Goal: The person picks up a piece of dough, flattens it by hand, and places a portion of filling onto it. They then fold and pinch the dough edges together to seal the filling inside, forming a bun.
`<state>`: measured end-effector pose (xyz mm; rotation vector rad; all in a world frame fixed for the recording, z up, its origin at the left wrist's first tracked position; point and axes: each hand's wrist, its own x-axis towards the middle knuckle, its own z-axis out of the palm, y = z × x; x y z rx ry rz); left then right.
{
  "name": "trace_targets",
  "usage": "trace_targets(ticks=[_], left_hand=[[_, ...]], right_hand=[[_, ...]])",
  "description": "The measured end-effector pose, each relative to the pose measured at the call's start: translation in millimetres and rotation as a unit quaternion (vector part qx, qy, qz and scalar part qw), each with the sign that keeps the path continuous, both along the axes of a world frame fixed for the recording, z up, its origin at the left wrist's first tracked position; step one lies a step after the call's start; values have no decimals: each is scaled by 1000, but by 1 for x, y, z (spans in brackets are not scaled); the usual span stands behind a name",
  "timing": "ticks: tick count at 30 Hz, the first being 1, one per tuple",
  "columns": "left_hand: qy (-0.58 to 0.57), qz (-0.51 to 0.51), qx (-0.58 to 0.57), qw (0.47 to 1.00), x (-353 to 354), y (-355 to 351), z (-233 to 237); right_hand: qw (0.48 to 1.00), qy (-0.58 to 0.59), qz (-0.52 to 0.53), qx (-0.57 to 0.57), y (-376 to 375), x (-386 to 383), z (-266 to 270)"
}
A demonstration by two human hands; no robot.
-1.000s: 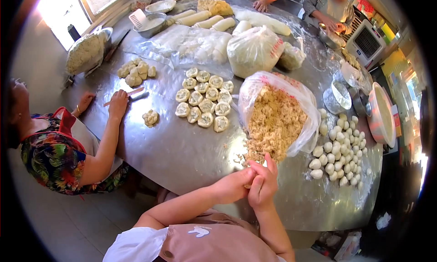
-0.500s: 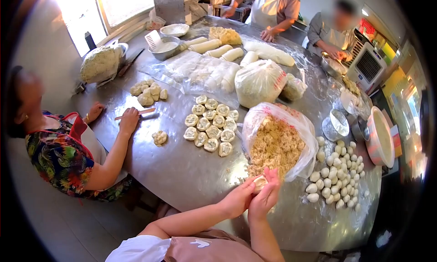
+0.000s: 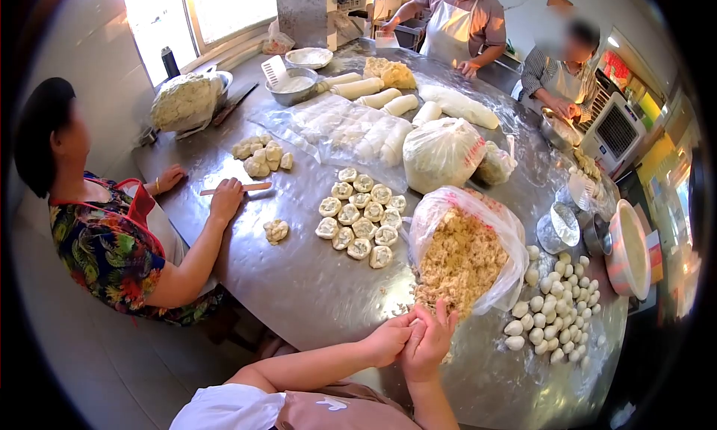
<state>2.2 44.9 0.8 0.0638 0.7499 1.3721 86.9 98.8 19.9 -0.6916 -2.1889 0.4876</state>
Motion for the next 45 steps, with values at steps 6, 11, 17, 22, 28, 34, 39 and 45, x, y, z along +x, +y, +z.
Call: trace_targets(ticks=[6, 11, 17, 22, 28, 34, 39, 45], left_hand=[[182, 33, 93, 978, 10, -4, 6], [567, 78, 156, 805, 2, -10, 25], [722, 108, 257, 633, -5, -10, -1], [561, 146, 224, 784, 4, -9, 14], [249, 75, 84, 962, 10, 7, -23], [415, 23, 162, 895, 18, -8, 8], [248, 109, 87, 959, 18, 7, 9], [318, 108, -35, 941, -1, 1, 5]], right_hand=[[843, 238, -31, -481, 9, -1, 3], [746, 326, 38, -580, 2, 2, 14], [747, 290, 120, -586, -6, 5, 13], [853, 148, 3, -500, 0, 19, -14], [958, 98, 89, -253, -6, 2, -4], [959, 83, -13, -269, 36, 4, -30], [958, 100, 107, -245, 16, -1, 0], [888, 222, 134, -380, -3, -10, 21]])
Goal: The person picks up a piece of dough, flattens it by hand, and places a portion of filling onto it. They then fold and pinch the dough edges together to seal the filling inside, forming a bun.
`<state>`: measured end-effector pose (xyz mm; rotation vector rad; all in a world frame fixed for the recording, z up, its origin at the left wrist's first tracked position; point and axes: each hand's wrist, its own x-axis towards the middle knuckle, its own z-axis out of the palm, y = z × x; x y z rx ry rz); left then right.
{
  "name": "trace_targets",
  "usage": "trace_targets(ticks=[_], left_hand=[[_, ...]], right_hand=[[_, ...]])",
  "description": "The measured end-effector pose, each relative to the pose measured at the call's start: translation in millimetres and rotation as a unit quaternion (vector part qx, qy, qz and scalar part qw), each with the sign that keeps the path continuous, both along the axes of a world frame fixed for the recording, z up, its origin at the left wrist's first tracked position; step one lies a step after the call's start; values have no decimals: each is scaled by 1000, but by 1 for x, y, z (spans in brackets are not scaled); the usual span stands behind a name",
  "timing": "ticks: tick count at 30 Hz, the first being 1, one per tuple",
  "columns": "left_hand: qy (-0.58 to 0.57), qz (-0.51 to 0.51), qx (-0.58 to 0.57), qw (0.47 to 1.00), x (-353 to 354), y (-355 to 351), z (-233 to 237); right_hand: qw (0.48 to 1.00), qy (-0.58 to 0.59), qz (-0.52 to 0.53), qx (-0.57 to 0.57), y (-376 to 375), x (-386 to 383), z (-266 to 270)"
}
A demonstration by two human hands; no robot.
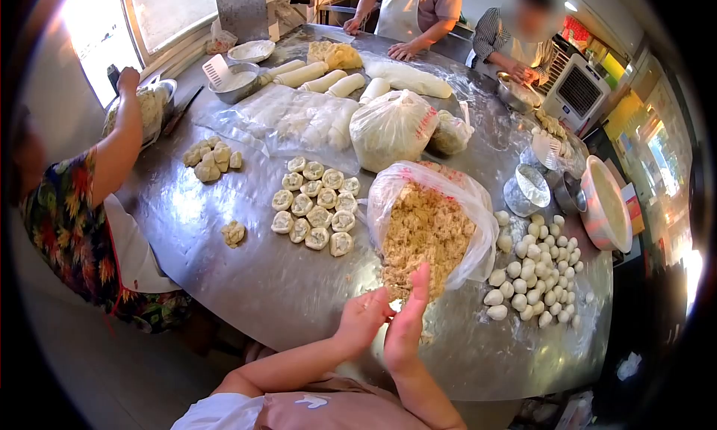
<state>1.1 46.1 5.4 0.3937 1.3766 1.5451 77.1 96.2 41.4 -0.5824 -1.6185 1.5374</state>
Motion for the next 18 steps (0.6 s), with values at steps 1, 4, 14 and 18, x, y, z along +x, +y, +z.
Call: trace_targets(ticks=[1, 4, 14, 18], left_hand=[[-6, 3, -30, 1000, -7, 1, 2], [-31, 106, 13, 994, -17, 9, 8], [-24, -80, 182, 980, -19, -10, 23], [30, -120, 191, 974, -26, -8, -9]], right_hand=[[1000, -27, 2, 7, -2, 1, -3], [988, -146, 17, 50, -11, 11, -21], [961, -63, 152, -224, -4, 22, -33], [996, -69, 31, 42, -12, 12, -27]])
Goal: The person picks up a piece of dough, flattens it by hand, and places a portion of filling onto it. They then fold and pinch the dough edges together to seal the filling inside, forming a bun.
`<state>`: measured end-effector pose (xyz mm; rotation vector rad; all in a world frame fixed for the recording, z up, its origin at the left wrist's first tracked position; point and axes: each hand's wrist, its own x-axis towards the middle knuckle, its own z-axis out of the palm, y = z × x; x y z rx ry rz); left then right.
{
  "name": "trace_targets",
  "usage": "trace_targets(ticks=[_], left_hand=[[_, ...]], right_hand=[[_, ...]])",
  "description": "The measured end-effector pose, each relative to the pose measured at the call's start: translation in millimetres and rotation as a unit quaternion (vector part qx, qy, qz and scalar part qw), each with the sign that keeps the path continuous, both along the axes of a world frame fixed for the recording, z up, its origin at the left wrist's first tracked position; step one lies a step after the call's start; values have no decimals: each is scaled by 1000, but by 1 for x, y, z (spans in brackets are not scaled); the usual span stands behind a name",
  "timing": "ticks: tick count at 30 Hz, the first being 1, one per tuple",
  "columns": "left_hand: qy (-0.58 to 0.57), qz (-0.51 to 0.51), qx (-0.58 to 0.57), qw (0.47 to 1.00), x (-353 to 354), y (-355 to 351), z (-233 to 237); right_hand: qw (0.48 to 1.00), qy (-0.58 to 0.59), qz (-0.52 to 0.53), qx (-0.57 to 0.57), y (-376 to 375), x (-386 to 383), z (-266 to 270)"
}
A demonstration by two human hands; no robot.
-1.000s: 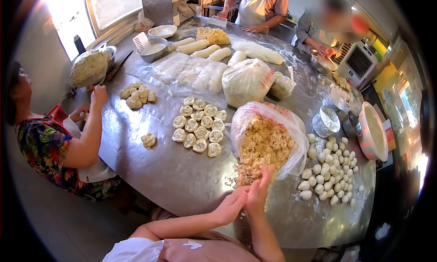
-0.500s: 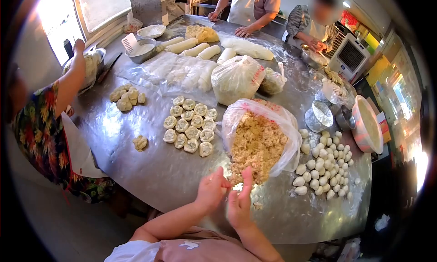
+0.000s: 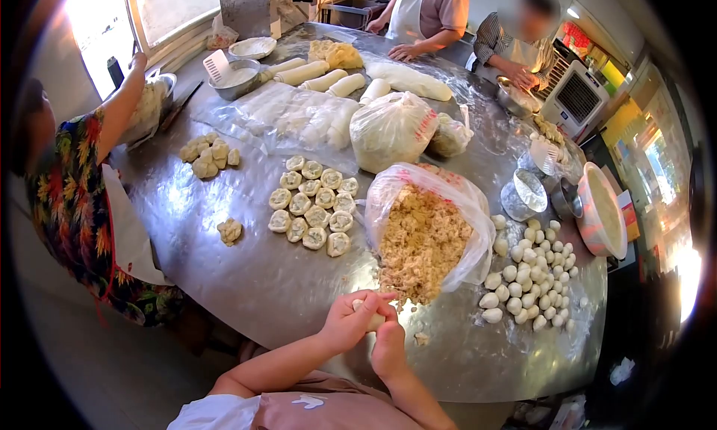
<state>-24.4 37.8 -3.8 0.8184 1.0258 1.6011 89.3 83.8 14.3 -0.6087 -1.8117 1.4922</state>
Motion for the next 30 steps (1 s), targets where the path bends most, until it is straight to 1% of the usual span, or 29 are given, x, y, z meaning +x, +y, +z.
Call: trace_targets(ticks=[2, 3, 4, 5, 6, 7, 8, 9, 10, 11, 12, 15, 16, 17, 18, 19, 20, 21, 22, 24, 25, 26, 27, 28, 29, 30], left_hand=[[-56, 71, 36, 995, 6, 2, 2], [-132, 109, 39, 985, 12, 4, 18], [-125, 120, 31, 984, 15, 4, 28], [-118, 132, 23, 984, 17, 4, 38], [-29, 116, 2, 993, 18, 1, 44], [26, 89, 8, 996, 16, 0, 38], [81, 65, 16, 994, 14, -1, 32], [56, 64, 28, 996, 13, 0, 20], [30, 63, 40, 997, 13, 2, 9], [4, 60, 50, 997, 13, 2, 5], [26, 69, 6, 997, 13, 0, 8], [-65, 100, 53, 991, 21, 4, 34], [-102, 192, 12, 976, 34, 12, 44], [-35, 141, 6, 989, 34, 10, 39], [34, 90, 5, 995, 24, 3, 27], [104, 43, 9, 994, 17, -1, 18], [102, 30, 30, 994, 14, 1, 12], [101, 22, 51, 993, 12, 3, 7], [100, 18, 71, 992, 13, 5, 4], [44, 41, 12, 998, 20, 10, 8], [18, 53, -18, 998, 24, 12, 15], [-32, 111, -14, 993, 36, 17, 25], [-81, 170, -10, 982, 57, 28, 50], [-58, 168, -5, 984, 62, 29, 53], [-35, 168, -1, 985, 67, 31, 55], [60, 106, 9, 992, 56, 26, 40]], right_hand=[[997, -53, -49, -24, -4, -8, 10], [993, -79, -75, -35, -6, -9, 15], [987, -93, -12, -134, 2, 1, 21], [980, -80, 24, -180, 5, 5, 19], [970, -68, 59, -226, 7, 10, 12], [956, -55, 94, -272, 9, 16, 2], [948, -37, 151, -277, 14, 27, -22], [976, -41, 122, -174, 14, 23, -18], [993, -44, 91, -68, 13, 14, -11], [997, -47, 57, 37, 10, 10, -5], [993, -111, 38, -13, 4, 13, -3], [990, -66, 3, -123, 5, 12, 19], [963, -33, 57, -262, 11, 21, 8], [936, -99, 78, -330, 18, 26, 15], [938, -106, 108, -312, 18, 30, 5], [960, -85, 94, -250, 16, 27, 2], [977, -65, 75, -186, 13, 23, -1], [997, -19, 11, -74, 9, 14, 7], [998, 24, -49, 39, 7, 8, 11], [989, 44, -122, 66, 5, 3, 8], [994, 34, -103, -4, 9, 8, 6], [993, 23, -89, -75, 12, 14, 4], [974, -6, -16, -227, 20, 31, 0], [925, -34, 58, -374, 24, 42, -3], [938, -27, 47, -342, 23, 45, -2], [950, -21, 36, -308, 22, 46, -1]])
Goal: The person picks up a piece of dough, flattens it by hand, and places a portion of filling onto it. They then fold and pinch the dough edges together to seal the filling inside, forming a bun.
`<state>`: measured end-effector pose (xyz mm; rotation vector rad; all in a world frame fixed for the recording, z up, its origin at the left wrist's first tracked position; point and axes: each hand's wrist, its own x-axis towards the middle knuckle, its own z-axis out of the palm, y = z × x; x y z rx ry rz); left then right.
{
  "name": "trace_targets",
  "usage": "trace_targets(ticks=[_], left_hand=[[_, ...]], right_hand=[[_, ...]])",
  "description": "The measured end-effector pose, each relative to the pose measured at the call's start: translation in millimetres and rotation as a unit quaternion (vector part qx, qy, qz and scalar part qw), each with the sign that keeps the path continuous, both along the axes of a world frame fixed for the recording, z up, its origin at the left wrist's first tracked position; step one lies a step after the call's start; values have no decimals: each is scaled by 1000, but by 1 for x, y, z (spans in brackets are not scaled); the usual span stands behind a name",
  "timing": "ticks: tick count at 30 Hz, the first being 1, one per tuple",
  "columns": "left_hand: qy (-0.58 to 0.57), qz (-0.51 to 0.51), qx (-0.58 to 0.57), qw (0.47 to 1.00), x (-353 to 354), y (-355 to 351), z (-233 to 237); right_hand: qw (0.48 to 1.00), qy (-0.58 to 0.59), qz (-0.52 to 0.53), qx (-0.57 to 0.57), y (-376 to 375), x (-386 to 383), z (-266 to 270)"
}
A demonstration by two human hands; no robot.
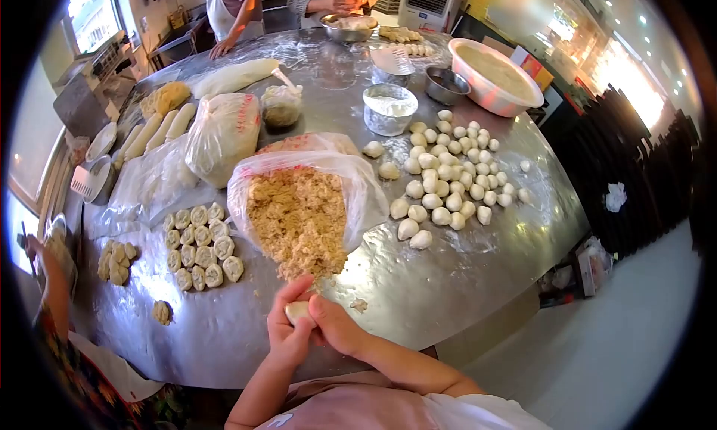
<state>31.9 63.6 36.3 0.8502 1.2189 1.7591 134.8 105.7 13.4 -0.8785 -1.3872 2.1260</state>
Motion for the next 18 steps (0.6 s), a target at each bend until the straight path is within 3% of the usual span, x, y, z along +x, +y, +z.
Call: trace_targets(ticks=[1, 2, 4, 5, 9, 10, 11, 13, 18], left_hand=[[97, -61, -1, 993, -7, -2, -11], [54, -62, -50, 995, -8, -1, -17], [65, -105, -104, 987, -10, 1, -20], [73, -113, -96, 986, -7, 3, -20], [60, -108, -16, 992, 5, 2, -24], [27, -109, -25, 993, -4, -2, -26], [-7, -109, -33, 993, -12, -5, -29], [-28, -81, -86, 993, -29, -14, -35], [-72, 4, -203, 977, -65, -55, -62]], right_hand=[[999, 4, -12, 38, 0, 0, 0], [998, 22, -30, 60, -1, -3, -6], [999, 33, -35, -15, 2, 3, 5], [997, 39, -37, -52, 6, 6, 10], [994, -48, -102, 9, 52, 59, 9], [990, 64, -112, -60, 75, 82, -8], [954, 78, -260, -128, 91, 97, 3], [888, 111, -431, -114, 145, 140, -5], [797, 173, -578, -12, 246, 238, 9]])
